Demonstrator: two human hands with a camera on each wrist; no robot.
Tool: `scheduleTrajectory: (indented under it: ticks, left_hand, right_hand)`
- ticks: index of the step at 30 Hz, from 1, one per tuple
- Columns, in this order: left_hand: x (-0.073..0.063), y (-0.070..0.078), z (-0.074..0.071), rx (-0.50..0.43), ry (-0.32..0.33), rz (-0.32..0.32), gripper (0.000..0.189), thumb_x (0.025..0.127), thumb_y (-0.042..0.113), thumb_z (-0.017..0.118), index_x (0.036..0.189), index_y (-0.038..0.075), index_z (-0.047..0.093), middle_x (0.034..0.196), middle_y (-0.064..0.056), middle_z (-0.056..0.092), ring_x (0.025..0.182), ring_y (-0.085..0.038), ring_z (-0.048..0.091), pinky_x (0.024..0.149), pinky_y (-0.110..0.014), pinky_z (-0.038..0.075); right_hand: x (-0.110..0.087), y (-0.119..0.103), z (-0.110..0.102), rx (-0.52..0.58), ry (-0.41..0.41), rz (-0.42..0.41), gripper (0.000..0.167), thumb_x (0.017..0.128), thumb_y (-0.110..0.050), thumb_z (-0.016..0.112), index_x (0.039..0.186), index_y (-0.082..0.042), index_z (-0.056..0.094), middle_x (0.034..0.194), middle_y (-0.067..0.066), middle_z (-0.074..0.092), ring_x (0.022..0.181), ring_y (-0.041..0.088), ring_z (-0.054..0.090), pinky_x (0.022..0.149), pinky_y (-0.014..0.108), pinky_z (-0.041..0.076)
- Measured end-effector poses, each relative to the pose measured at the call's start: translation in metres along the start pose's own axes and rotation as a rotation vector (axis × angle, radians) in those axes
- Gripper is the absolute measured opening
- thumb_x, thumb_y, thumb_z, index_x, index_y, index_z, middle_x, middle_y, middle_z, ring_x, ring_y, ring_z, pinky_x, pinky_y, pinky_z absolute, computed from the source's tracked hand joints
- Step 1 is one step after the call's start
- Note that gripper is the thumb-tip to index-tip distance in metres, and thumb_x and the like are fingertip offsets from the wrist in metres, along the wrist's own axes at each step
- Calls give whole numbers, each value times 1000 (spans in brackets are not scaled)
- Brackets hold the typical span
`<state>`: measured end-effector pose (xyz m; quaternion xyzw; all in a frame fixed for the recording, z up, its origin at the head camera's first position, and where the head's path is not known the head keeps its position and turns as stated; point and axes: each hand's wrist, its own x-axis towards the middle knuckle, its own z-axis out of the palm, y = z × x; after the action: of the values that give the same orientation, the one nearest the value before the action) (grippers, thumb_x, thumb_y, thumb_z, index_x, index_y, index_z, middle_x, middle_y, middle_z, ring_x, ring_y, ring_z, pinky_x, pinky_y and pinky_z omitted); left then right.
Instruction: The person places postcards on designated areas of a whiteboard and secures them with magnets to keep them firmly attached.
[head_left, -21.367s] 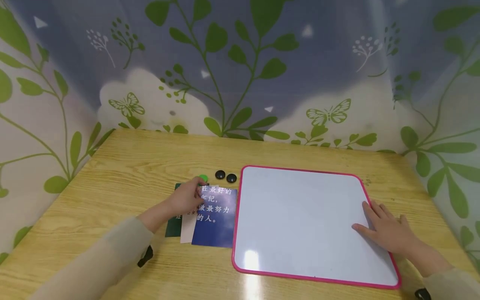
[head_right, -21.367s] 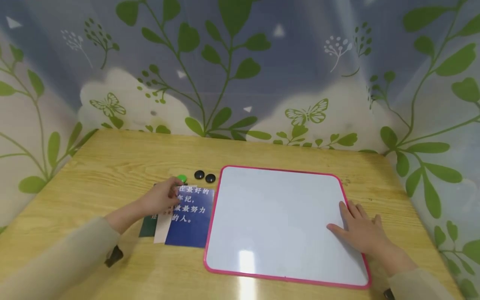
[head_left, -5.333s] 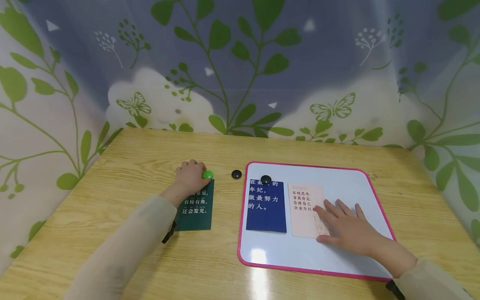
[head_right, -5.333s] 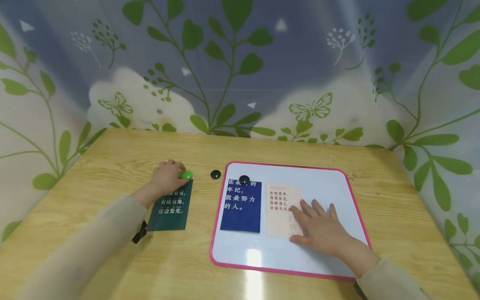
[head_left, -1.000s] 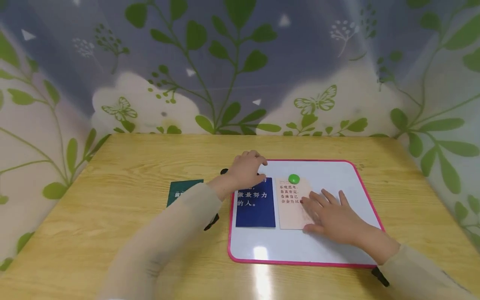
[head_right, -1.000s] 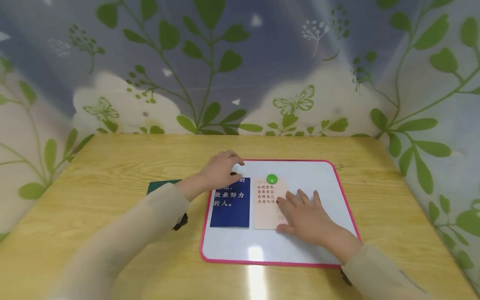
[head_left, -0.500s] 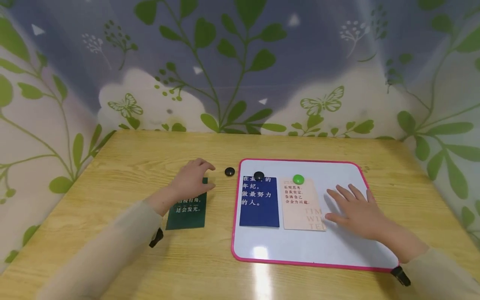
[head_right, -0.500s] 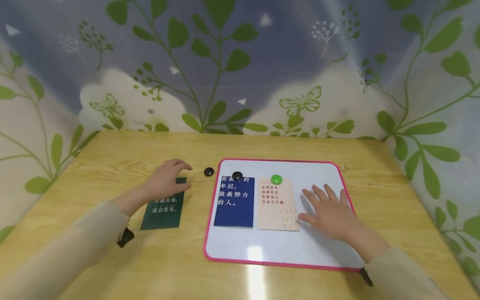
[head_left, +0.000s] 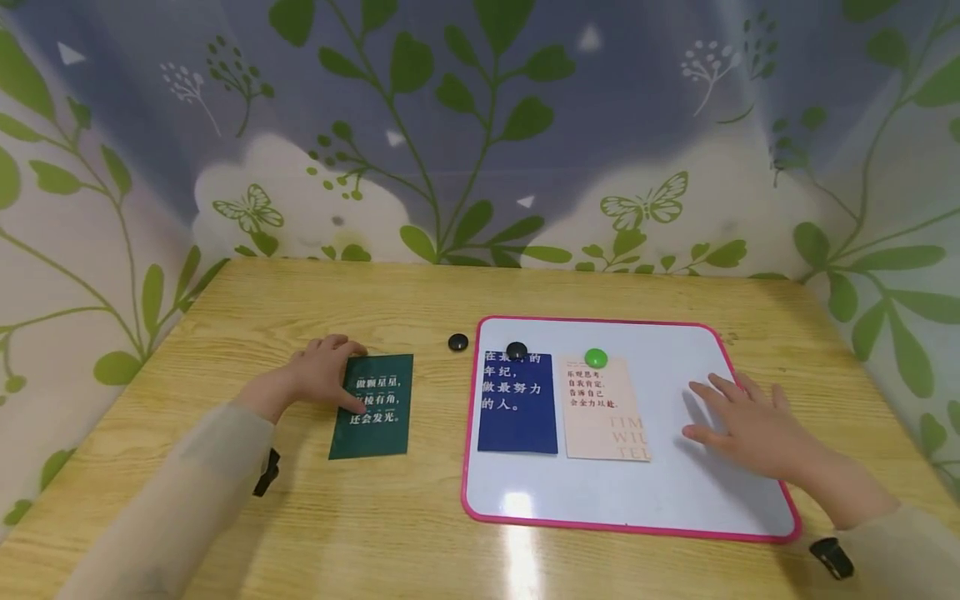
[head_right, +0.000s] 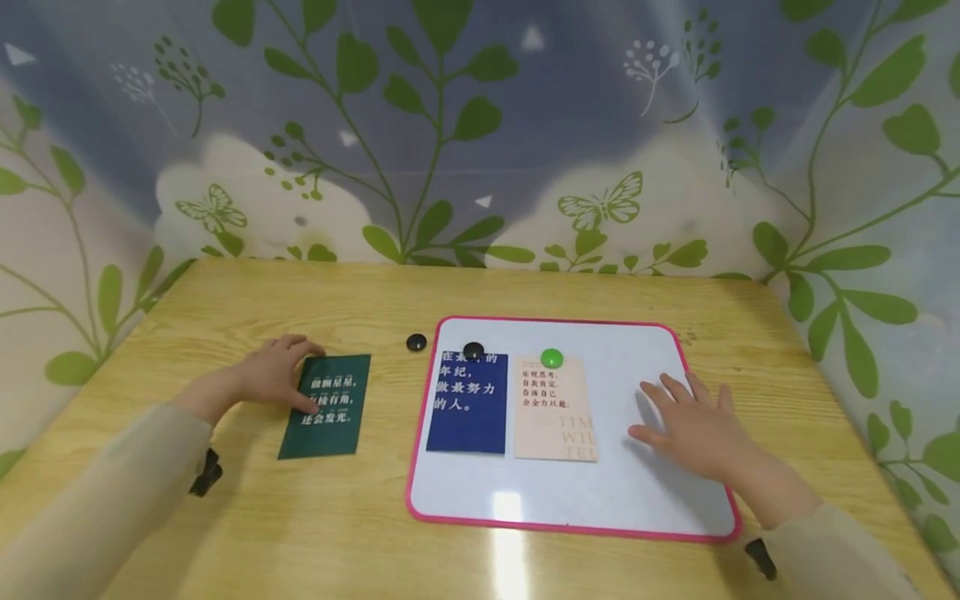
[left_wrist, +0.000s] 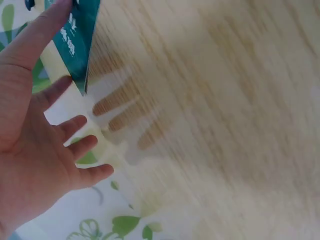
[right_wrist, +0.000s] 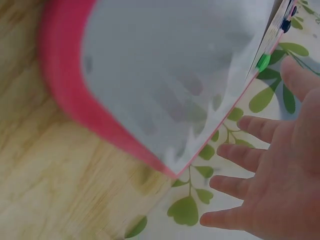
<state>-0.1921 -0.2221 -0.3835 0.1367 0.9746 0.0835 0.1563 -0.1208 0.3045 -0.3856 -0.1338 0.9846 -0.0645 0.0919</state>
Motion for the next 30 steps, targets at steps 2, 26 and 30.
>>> scheduleTrajectory:
  ticks: [2, 26, 30]
  left_hand:
    - [2, -1, 0, -3, 2, 3, 84, 67, 48, 80, 131, 7, 45, 143, -28, 30, 128, -51, 28, 98, -69, 26]
    - [3, -22, 6, -552, -44, -18, 68, 80, 5, 70, 131, -6, 25, 108, -22, 44, 92, -28, 48, 80, -37, 44]
    - [-1, -31, 7, -738, -28, -20, 58, 86, 0, 59, 133, -10, 27, 102, -14, 39, 86, -19, 44, 73, -27, 45]
  right_hand:
    - [-1, 3, 0, -4, -3, 9, 75, 87, -57, 53, 137, -3, 42, 141, 32, 34, 127, 61, 21, 92, 79, 12]
    - [-3, 48, 12, -3, -87, 94, 83, 86, -60, 52, 138, 3, 35, 140, 34, 31, 120, 62, 25, 87, 81, 14]
    - [-2, 47, 10, -7, -84, 90, 83, 85, -59, 53, 138, 4, 36, 139, 35, 32, 120, 62, 25, 87, 81, 15]
